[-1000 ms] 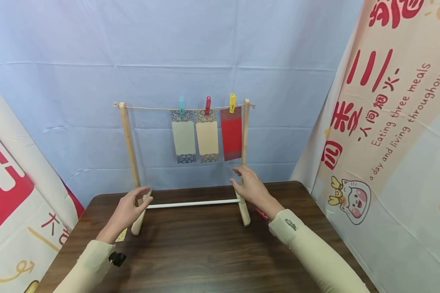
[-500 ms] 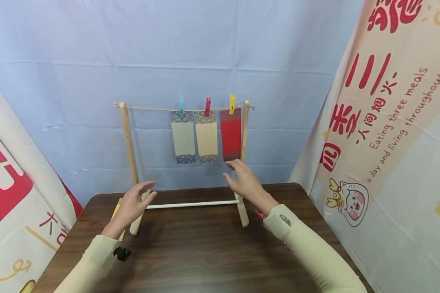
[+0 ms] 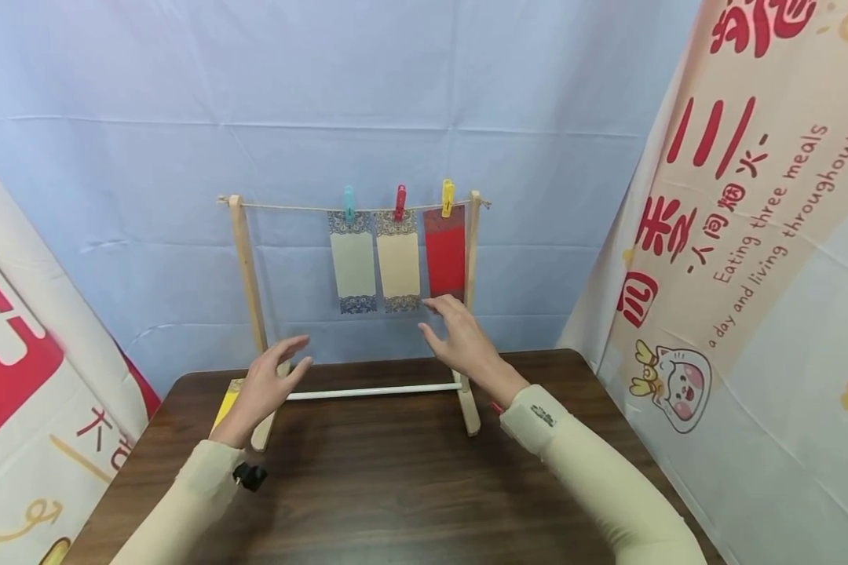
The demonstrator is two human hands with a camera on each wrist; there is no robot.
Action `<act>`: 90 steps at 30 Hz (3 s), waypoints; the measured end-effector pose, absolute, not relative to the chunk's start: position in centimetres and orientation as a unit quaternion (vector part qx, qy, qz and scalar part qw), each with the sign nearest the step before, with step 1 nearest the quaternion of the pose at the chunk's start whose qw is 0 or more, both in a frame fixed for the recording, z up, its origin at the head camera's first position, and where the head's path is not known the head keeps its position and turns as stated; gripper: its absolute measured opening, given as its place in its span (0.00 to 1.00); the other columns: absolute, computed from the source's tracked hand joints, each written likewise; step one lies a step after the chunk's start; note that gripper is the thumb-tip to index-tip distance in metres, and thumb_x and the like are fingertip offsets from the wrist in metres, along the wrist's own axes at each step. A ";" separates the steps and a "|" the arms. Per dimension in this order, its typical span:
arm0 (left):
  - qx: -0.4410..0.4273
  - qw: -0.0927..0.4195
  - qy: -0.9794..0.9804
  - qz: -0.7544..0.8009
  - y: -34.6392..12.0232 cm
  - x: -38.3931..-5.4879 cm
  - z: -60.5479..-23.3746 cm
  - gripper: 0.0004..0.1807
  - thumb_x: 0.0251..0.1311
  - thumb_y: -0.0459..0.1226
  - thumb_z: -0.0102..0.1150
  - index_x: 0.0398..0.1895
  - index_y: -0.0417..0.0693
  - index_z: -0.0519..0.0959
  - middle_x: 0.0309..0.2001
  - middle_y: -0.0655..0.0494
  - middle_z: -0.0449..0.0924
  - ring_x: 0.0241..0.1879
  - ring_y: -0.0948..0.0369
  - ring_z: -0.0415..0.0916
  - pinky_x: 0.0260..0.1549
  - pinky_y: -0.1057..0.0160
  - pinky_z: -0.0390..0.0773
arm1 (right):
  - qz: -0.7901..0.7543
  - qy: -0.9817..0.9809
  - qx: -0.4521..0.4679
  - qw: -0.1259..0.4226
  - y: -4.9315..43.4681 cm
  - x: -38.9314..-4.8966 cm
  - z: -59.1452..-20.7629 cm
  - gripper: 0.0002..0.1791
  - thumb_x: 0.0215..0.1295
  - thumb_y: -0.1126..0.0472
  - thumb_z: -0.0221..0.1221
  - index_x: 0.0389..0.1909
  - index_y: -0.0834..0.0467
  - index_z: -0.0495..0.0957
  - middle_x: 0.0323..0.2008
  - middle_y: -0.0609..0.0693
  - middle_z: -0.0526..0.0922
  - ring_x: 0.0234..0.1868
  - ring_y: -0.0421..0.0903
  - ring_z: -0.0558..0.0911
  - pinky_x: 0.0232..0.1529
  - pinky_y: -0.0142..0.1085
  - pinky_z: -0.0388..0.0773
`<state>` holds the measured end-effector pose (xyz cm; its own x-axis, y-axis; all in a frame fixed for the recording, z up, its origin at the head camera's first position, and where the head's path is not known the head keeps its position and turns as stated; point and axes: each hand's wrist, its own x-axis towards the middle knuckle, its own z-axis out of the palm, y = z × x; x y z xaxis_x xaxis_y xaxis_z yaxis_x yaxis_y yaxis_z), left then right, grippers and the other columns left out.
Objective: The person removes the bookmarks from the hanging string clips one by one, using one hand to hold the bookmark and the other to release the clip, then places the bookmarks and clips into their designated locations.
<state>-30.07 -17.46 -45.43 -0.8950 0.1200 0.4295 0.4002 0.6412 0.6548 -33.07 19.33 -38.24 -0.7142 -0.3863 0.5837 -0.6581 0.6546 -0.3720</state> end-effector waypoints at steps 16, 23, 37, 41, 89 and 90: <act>-0.149 0.182 -0.881 -0.411 -16.6 -31.2 -44.7 0.27 0.77 0.45 0.65 0.75 0.50 0.75 0.71 0.48 0.78 0.69 0.44 0.75 0.69 0.41 0.74 | 0.290 -0.863 0.328 0.254 17.2 -34.4 -36.5 0.27 0.70 0.63 0.72 0.66 0.66 0.79 0.59 0.63 0.82 0.51 0.54 0.81 0.55 0.51 0.84; -0.164 0.192 -0.875 -0.413 -16.1 -31.9 -44.6 0.27 0.77 0.44 0.65 0.75 0.50 0.76 0.70 0.48 0.77 0.70 0.45 0.75 0.69 0.42 0.74 | 0.285 -0.849 0.350 0.274 16.4 -34.9 -35.5 0.26 0.70 0.63 0.71 0.66 0.67 0.79 0.59 0.61 0.83 0.55 0.55 0.81 0.58 0.52 0.83; -0.183 0.192 -0.871 -0.413 -14.8 -32.9 -43.6 0.29 0.77 0.45 0.65 0.75 0.46 0.74 0.70 0.44 0.77 0.70 0.45 0.75 0.71 0.45 0.73 | 0.268 -0.846 0.373 0.271 14.6 -35.4 -32.7 0.29 0.71 0.63 0.70 0.69 0.66 0.76 0.65 0.60 0.80 0.66 0.55 0.79 0.69 0.51 0.78; -0.175 0.185 -0.876 -0.409 -14.5 -33.2 -43.5 0.29 0.77 0.47 0.64 0.76 0.47 0.74 0.71 0.45 0.77 0.71 0.45 0.74 0.71 0.45 0.73 | 0.261 -0.841 0.381 0.282 14.2 -35.5 -32.0 0.28 0.72 0.62 0.70 0.69 0.66 0.77 0.65 0.60 0.81 0.66 0.55 0.79 0.69 0.51 0.78; -0.175 0.193 -0.865 -0.429 -11.7 -36.8 -42.0 0.31 0.77 0.44 0.65 0.77 0.42 0.70 0.69 0.41 0.78 0.69 0.45 0.77 0.70 0.47 0.75 | 0.285 -0.793 0.420 0.337 10.5 -38.0 -24.9 0.35 0.75 0.61 0.68 0.78 0.67 0.68 0.71 0.63 0.75 0.74 0.56 0.72 0.79 0.44 0.65; -0.175 0.193 -0.863 -0.433 -11.6 -36.8 -42.0 0.31 0.77 0.43 0.65 0.76 0.42 0.70 0.68 0.41 0.78 0.69 0.45 0.77 0.70 0.48 0.75 | 0.286 -0.795 0.417 0.335 10.5 -38.1 -24.7 0.36 0.75 0.61 0.68 0.78 0.67 0.67 0.71 0.63 0.74 0.74 0.56 0.72 0.79 0.44 0.65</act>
